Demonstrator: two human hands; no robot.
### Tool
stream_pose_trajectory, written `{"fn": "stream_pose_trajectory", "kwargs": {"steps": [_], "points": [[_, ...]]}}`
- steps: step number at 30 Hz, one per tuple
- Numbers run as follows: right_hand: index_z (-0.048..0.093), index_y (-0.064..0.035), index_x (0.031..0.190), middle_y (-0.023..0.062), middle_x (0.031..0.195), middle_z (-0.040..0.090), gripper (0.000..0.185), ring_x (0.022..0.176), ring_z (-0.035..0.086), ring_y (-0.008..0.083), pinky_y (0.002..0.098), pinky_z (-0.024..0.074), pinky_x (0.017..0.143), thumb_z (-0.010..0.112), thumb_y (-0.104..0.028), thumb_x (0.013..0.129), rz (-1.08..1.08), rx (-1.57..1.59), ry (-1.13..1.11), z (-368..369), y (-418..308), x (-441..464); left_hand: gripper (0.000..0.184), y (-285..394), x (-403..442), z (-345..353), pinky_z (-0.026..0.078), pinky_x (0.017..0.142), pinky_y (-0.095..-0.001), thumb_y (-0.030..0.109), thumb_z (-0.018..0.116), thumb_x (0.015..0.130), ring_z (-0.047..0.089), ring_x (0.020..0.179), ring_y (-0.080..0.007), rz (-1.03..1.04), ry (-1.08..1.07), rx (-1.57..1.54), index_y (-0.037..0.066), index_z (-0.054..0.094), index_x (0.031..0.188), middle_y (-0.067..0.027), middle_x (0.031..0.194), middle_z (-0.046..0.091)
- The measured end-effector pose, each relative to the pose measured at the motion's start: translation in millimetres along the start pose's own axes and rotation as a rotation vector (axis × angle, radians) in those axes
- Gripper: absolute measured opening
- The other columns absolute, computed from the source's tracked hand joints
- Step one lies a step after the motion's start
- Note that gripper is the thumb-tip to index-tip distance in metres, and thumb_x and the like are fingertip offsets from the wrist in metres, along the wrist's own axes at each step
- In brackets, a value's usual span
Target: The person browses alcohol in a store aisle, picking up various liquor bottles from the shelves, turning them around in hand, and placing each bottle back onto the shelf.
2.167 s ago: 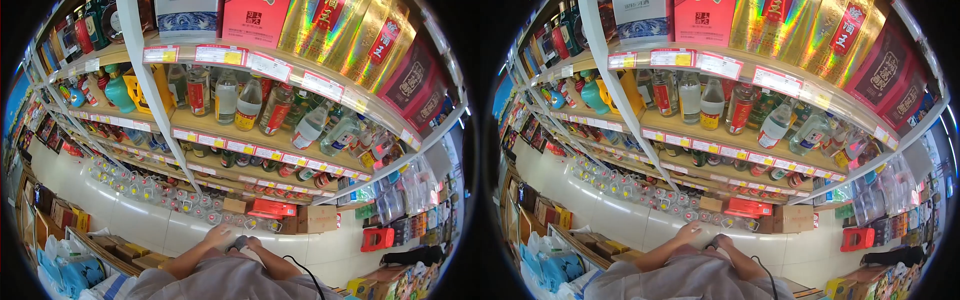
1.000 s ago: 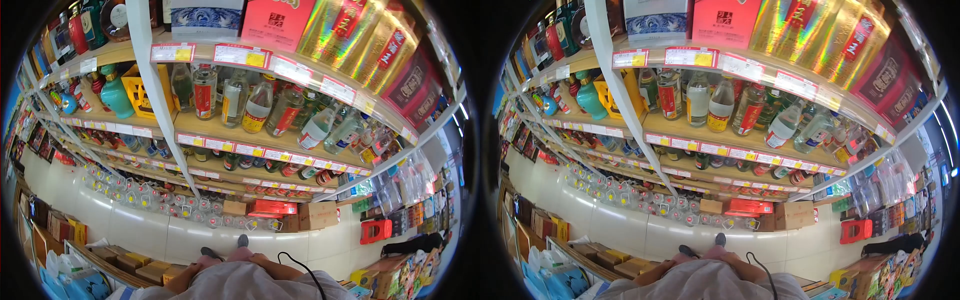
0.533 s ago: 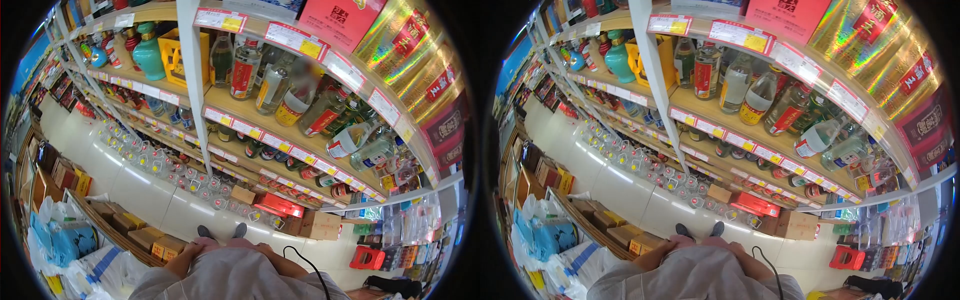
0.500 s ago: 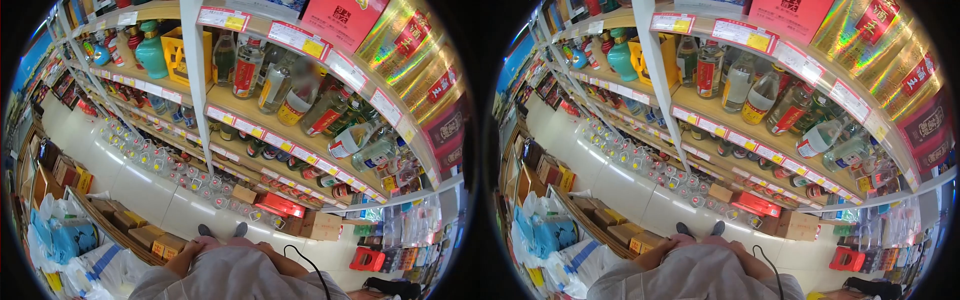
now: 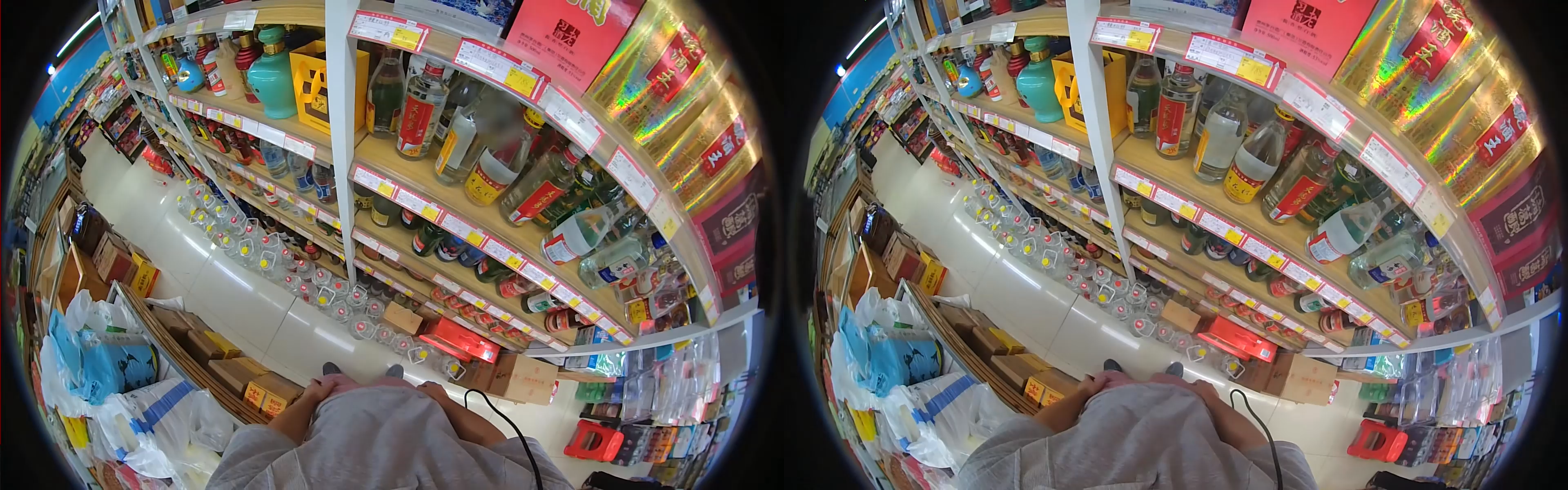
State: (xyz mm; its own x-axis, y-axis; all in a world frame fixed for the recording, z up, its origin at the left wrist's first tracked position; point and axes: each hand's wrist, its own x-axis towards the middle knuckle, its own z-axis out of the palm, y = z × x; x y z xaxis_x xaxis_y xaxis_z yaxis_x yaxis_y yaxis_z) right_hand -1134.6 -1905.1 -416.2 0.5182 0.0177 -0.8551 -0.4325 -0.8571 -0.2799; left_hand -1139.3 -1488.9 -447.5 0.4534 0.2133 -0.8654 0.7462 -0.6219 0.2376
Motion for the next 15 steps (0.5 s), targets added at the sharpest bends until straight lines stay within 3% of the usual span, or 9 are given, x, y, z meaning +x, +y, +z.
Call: {"fn": "stream_pose_trajectory", "kwargs": {"steps": [6,10,15], "points": [[0.071,-0.0146,0.119,0.016,0.127,0.066,0.055,0.118,0.063,0.0344,0.0426,0.0491,0.1,0.048,-0.052,0.086,-0.015,-0.007,0.04,1.6,6.3,20.3,0.118,6.5,12.4,-6.5,0.043,0.11,-0.0405,0.071,0.067,0.069,0.05,0.135,-0.0395,-0.015,-0.059,0.087,-0.016,0.036,0.143,-0.0321,0.142,0.05],[0.07,-0.0148,0.121,0.017,0.127,0.066,0.055,0.117,0.063,0.0355,0.0433,0.0489,0.1,0.048,-0.051,0.085,-0.18,-0.169,0.018,-3.5,-5.4,27.3,0.109,12.0,1.2,-28.1,0.038,0.114,-0.0409,0.081,0.059,0.069,0.042,0.142,-0.0367,-0.005,-0.102,0.14,0.001,0.05,0.143,-0.0275,0.15,0.045],[0.071,-0.0144,0.12,0.0182,0.124,0.067,0.056,0.115,0.064,0.0361,0.0437,0.0495,0.099,0.049,-0.052,0.085,-0.068,-0.037,0.075,5.1,-32.4,61.0,0.089,46.4,-66.8,-91.9,0.037,0.115,-0.0421,0.081,0.058,0.07,0.044,0.14,-0.0373,0.113,-0.237,0.118,0.029,0.056,0.143,-0.0257,0.152,0.043]]}}
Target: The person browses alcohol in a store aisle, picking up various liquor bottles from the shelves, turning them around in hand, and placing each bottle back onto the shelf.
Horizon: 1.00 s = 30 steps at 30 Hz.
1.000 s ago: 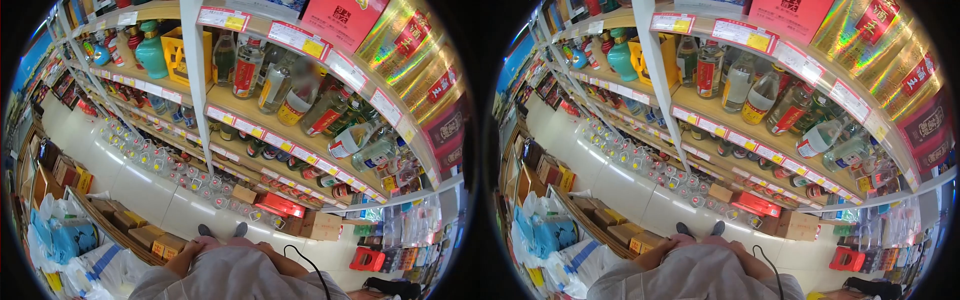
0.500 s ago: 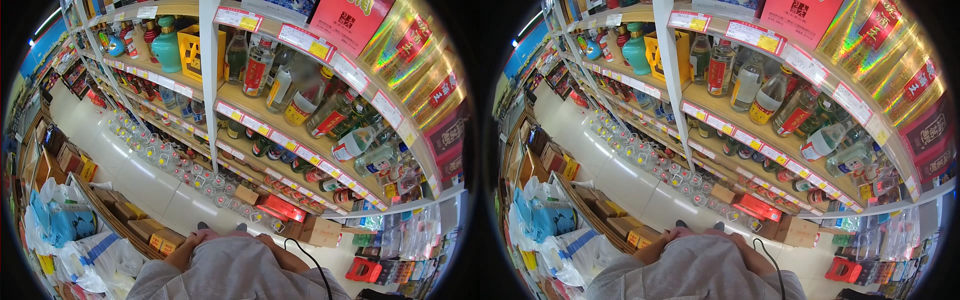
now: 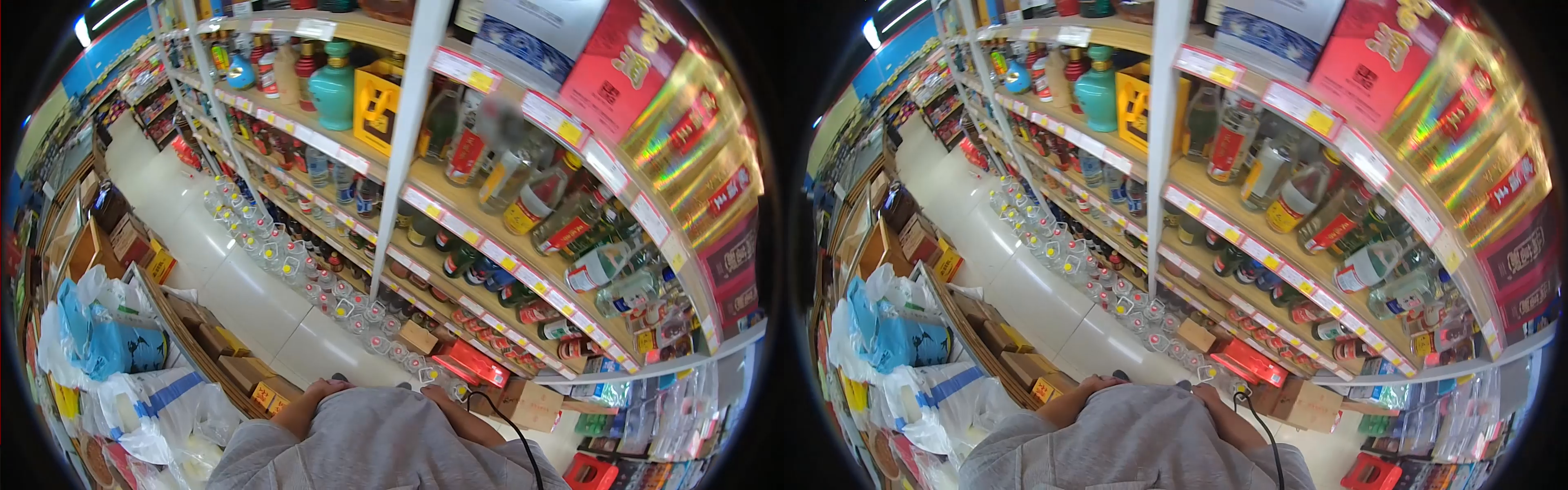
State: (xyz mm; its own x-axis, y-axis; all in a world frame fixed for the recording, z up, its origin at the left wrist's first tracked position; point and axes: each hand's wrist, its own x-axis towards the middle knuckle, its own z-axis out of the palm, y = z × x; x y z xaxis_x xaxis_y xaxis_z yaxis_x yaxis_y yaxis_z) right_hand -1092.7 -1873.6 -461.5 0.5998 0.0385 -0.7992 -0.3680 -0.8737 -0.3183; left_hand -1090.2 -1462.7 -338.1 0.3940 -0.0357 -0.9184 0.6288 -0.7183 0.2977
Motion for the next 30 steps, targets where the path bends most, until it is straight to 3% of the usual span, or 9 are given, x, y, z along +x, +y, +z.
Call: {"fn": "stream_pose_trajectory", "kwargs": {"steps": [2,4,6,9,12,19,22,26,30], "points": [[0.072,-0.0123,0.117,0.0191,0.12,0.068,0.056,0.112,0.065,0.0363,0.0438,0.0504,0.096,0.051,-0.053,0.083,-0.037,0.015,0.011,-2.5,-18.3,7.0,0.071,4.6,-12.2,-12.1,0.037,0.115,-0.0383,0.078,0.051,0.078,0.047,0.138,-0.0316,0.023,0.002,0.072,0.04,0.059,0.136,-0.0089,0.146,0.053],[0.073,-0.0083,0.111,0.0202,0.114,0.07,0.058,0.108,0.067,0.0367,0.0437,0.0522,0.091,0.055,-0.054,0.081,-0.108,0.018,0.024,-7.3,-40.4,10.2,0.062,-17.6,9.9,-17.7,0.037,0.115,-0.0366,0.077,0.046,0.082,0.048,0.138,-0.0285,0.073,-0.028,0.087,0.045,0.061,0.133,0.0003,0.144,0.057],[0.073,-0.0063,0.108,0.0207,0.111,0.071,0.057,0.104,0.069,0.0369,0.0438,0.0527,0.089,0.055,-0.053,0.081,-0.138,-0.027,0.032,-11.7,-64.4,15.2,0.063,-61.6,74.3,-15.8,0.036,0.115,-0.037,0.077,0.043,0.084,0.046,0.139,-0.0281,0.153,-0.09,0.049,0.042,0.062,0.133,0.0018,0.145,0.056],[0.073,-0.0052,0.106,0.0212,0.107,0.072,0.054,0.1,0.07,0.0369,0.044,0.0533,0.088,0.057,-0.051,0.081,-0.178,-0.098,0.053,-11.8,-99.5,20.6,0.068,-57.8,13.0,-47.5,0.04,0.112,-0.0395,0.075,0.047,0.082,0.05,0.136,-0.0307,0.06,-0.012,-0.074,0.033,0.065,0.132,-0.0048,0.143,0.058],[0.074,-0.0062,0.106,0.0213,0.107,0.072,0.051,0.101,0.07,0.0365,0.0446,0.0531,0.088,0.058,-0.049,0.082,-0.218,-0.167,0.028,-4.5,-128.3,49.7,0.071,-92.5,39.7,-52.3,0.043,0.108,-0.0425,0.074,0.049,0.081,0.054,0.13,-0.0338,-0.081,0.101,-0.06,0.025,0.068,0.129,-0.0129,0.138,0.061],[0.07,-0.0103,0.117,0.0195,0.11,0.071,0.045,0.106,0.067,0.0365,0.0456,0.052,0.09,0.055,-0.043,0.089,-0.212,-0.32,0.152,-16.7,-262.2,18.1,0.076,-141.3,54.2,-65.1,0.047,0.103,-0.0434,0.07,0.053,0.081,0.058,0.125,-0.0363,-0.006,0.233,-0.052,0.007,0.07,0.122,-0.021,0.13,0.064],[0.068,-0.0105,0.119,0.0198,0.107,0.071,0.045,0.103,0.067,0.0373,0.0465,0.0519,0.089,0.056,-0.042,0.089,-0.424,-0.37,0.215,-6.6,-279.5,34.5,0.074,-168.7,80.1,-51.5,0.049,0.099,-0.0448,0.067,0.054,0.084,0.062,0.117,-0.0387,0.006,0.343,-0.087,0.001,0.073,0.112,-0.024,0.12,0.068],[0.072,-0.007,0.11,0.0219,0.105,0.072,0.045,0.099,0.068,0.0393,0.0504,0.0526,0.085,0.055,-0.042,0.087,-0.332,-0.447,0.105,-18.1,-309.5,46.1,0.075,-178.2,93.9,-59.7,0.053,0.089,-0.0489,0.068,0.05,0.088,0.068,0.101,-0.0443,0.097,0.464,-0.032,-0.002,0.076,0.098,-0.0291,0.099,0.071],[0.073,-0.0021,0.104,0.0245,0.109,0.07,0.044,0.101,0.068,0.0406,0.0511,0.0532,0.085,0.055,-0.037,0.085,-0.324,-0.363,0.04,-29.9,-360.0,58.1,0.078,-210.9,110.6,-109.6,0.053,0.088,-0.0496,0.069,0.048,0.089,0.069,0.1,-0.0436,0.162,0.406,0.123,-0.003,0.075,0.098,-0.0313,0.097,0.07]]}}
